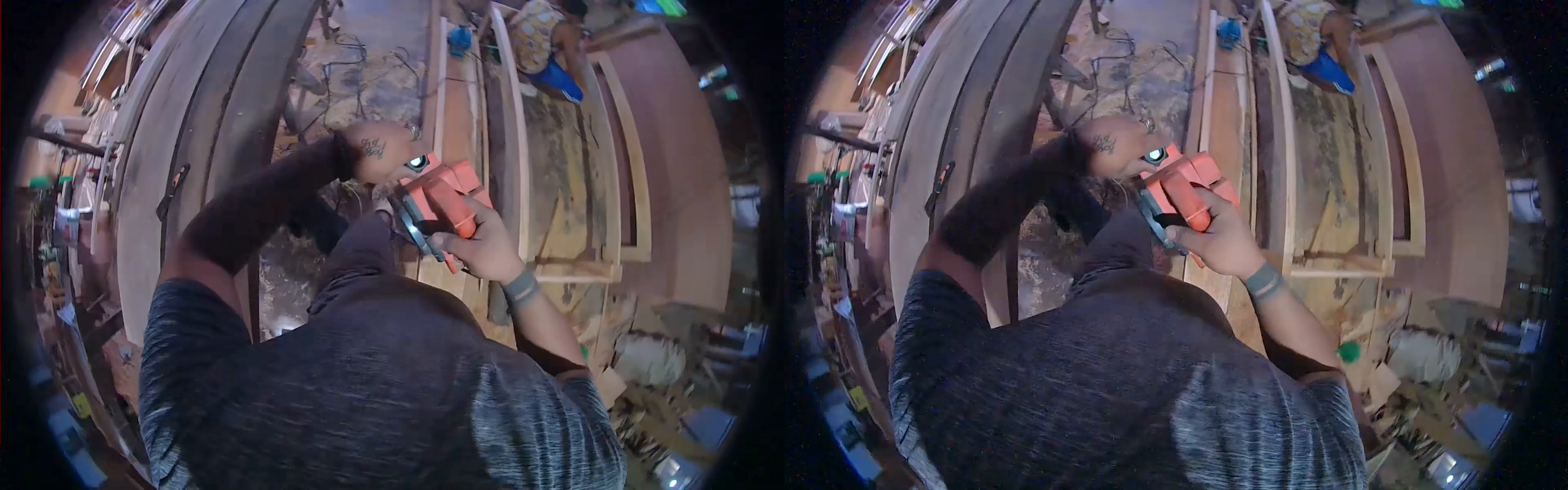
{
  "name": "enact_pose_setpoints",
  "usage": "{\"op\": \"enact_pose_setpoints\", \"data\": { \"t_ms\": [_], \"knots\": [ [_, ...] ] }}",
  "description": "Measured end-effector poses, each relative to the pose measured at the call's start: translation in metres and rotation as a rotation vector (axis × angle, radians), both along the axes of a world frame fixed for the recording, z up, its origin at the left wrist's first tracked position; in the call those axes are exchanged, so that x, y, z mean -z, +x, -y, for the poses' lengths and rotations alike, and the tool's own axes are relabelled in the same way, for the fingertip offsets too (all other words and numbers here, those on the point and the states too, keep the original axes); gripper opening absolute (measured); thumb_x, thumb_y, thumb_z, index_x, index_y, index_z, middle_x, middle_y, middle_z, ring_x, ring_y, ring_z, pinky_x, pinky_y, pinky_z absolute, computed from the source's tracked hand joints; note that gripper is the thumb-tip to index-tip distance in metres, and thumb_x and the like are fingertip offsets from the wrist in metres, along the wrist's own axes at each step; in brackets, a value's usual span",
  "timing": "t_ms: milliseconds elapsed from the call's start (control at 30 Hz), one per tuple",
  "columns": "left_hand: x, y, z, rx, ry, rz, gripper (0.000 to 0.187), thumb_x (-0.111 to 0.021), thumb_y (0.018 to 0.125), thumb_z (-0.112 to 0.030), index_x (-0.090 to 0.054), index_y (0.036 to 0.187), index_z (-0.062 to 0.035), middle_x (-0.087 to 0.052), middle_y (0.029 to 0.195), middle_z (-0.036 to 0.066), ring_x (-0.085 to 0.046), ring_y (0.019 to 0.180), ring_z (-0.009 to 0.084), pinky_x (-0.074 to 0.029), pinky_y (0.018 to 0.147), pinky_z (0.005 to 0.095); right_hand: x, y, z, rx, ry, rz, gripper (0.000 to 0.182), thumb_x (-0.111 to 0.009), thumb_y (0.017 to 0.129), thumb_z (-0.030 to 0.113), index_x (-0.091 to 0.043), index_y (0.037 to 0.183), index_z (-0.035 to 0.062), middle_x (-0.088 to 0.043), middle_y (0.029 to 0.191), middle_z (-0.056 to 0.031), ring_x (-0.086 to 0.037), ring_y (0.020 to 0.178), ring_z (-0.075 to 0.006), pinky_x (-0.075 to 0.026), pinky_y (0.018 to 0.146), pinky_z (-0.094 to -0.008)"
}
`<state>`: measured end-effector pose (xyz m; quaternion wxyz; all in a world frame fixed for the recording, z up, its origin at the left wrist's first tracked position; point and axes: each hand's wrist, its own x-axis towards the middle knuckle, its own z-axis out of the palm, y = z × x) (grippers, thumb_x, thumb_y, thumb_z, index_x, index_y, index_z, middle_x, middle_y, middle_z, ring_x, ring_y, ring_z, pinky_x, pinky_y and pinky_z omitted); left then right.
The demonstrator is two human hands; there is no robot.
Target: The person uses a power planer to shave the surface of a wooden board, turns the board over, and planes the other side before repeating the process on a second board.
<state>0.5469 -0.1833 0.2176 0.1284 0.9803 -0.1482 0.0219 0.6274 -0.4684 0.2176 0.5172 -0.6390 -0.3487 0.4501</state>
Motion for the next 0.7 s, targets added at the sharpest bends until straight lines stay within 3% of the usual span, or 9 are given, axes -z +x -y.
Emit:
{"op": "enact_pose_setpoints", "data": {
  "t_ms": [167, 200, 233, 300, 367, 433, 467, 567, 700],
  "knots": [
    [0.083, 0.022, -0.126, -0.057, -0.212, 0.09, 0.057, -0.071, 0.09, -0.048, -0.06, 0.129, -0.0081, -0.066, 0.084, 0.02, -0.066, 0.082, 0.0423, -0.052, 0.072, 0.0521, 0.035, 0.073, -0.137, -0.19, -0.159, 0.032, 0.055, -0.084, 0.086, 0.013, -0.061, 0.135, 0.0003, -0.069, 0.118, -0.0069, -0.065, 0.108, -0.0145, -0.053, 0.094, -0.0318],
    [0.079, 0.023, -0.143, -0.139, -0.115, 0.114, 0.043, -0.073, 0.088, -0.037, -0.063, 0.12, -0.0109, -0.066, 0.089, 0.018, -0.068, 0.085, 0.0385, -0.054, 0.074, 0.0487, 0.041, 0.087, -0.168, -0.232, -0.101, 0.12, 0.054, -0.084, 0.086, 0.013, -0.062, 0.134, 0.0008, -0.069, 0.115, -0.0063, -0.065, 0.105, -0.014, -0.054, 0.091, -0.0313],
    [0.087, 0.031, -0.169, -0.188, -0.107, 0.108, 0.043, -0.073, 0.088, -0.037, -0.064, 0.12, -0.0107, -0.066, 0.089, 0.017, -0.067, 0.084, 0.0383, -0.054, 0.074, 0.0483, 0.045, 0.101, -0.199, -0.274, -0.043, 0.204, 0.053, -0.084, 0.086, 0.013, -0.063, 0.133, 0.0014, -0.069, 0.112, -0.0057, -0.066, 0.102, -0.0134, -0.054, 0.089, -0.0308],
    [0.125, 0.046, -0.215, -0.299, -0.123, 0.076, 0.043, -0.072, 0.088, -0.036, -0.064, 0.121, -0.0104, -0.066, 0.089, 0.017, -0.067, 0.083, 0.038, -0.055, 0.075, 0.0475, 0.044, 0.136, -0.263, -0.37, -0.232, 0.071, 0.05, -0.082, 0.087, 0.016, -0.064, 0.131, 0.0007, -0.069, 0.111, -0.0052, -0.066, 0.098, -0.0136, -0.055, 0.086, -0.0318],
    [0.184, 0.058, -0.25, -0.218, -0.501, 0.077, 0.038, -0.07, 0.089, -0.034, -0.064, 0.119, -0.0118, -0.067, 0.09, 0.016, -0.068, 0.084, 0.0363, -0.055, 0.075, 0.0477, 0.042, 0.165, -0.31, -0.429, -0.323, -0.032, 0.051, -0.081, 0.087, 0.017, -0.063, 0.132, 0.0006, -0.069, 0.111, -0.0057, -0.066, 0.1, -0.0156, -0.054, 0.09, -0.0327],
    [0.146, 0.079, -0.285, -0.378, -0.304, -0.018, 0.042, -0.072, 0.09, -0.036, -0.062, 0.123, -0.0116, -0.071, 0.095, 0.018, -0.071, 0.089, 0.0394, -0.054, 0.078, 0.0514, 0.038, 0.188, -0.353, -0.438, -0.35, -0.089, 0.054, -0.08, 0.086, 0.019, -0.063, 0.134, 0.0007, -0.068, 0.112, -0.0071, -0.066, 0.102, -0.0187, -0.053, 0.096, -0.0337],
    [0.131, 0.085, -0.296, -0.419, -0.311, -0.123, 0.037, -0.071, 0.091, -0.034, -0.063, 0.12, -0.0124, -0.073, 0.098, 0.015, -0.071, 0.092, 0.0382, -0.055, 0.081, 0.0488, 0.035, 0.192, -0.363, -0.448, -0.257, 0.018, 0.055, -0.08, 0.086, 0.019, -0.063, 0.134, 0.0008, -0.067, 0.112, -0.007, -0.066, 0.1, -0.0192, -0.053, 0.096, -0.0335],
    [0.114, 0.097, -0.331, -0.396, -0.376, 0.07, 0.035, -0.07, 0.091, -0.032, -0.064, 0.118, -0.0107, -0.072, 0.096, 0.014, -0.071, 0.093, 0.0375, -0.056, 0.084, 0.0474, 0.055, 0.225, -0.409, -0.517, -0.094, 0.241, 0.06, -0.082, 0.083, 0.018, -0.062, 0.137, 0.0, -0.065, 0.12, -0.0078, -0.065, 0.106, -0.0187, -0.052, 0.098, -0.0333],
    [0.12, 0.107, -0.374, -0.524, -0.359, -0.01, 0.036, -0.07, 0.09, -0.028, -0.064, 0.119, -0.0086, -0.072, 0.096, 0.015, -0.071, 0.095, 0.0371, -0.056, 0.086, 0.0494, 0.056, 0.253, -0.474, -0.592, -0.155, 0.013, 0.064, -0.081, 0.084, 0.012, -0.055, 0.141, -0.0017, -0.065, 0.125, -0.007, -0.064, 0.111, -0.0141, -0.053, 0.096, -0.0314]
  ]
}}
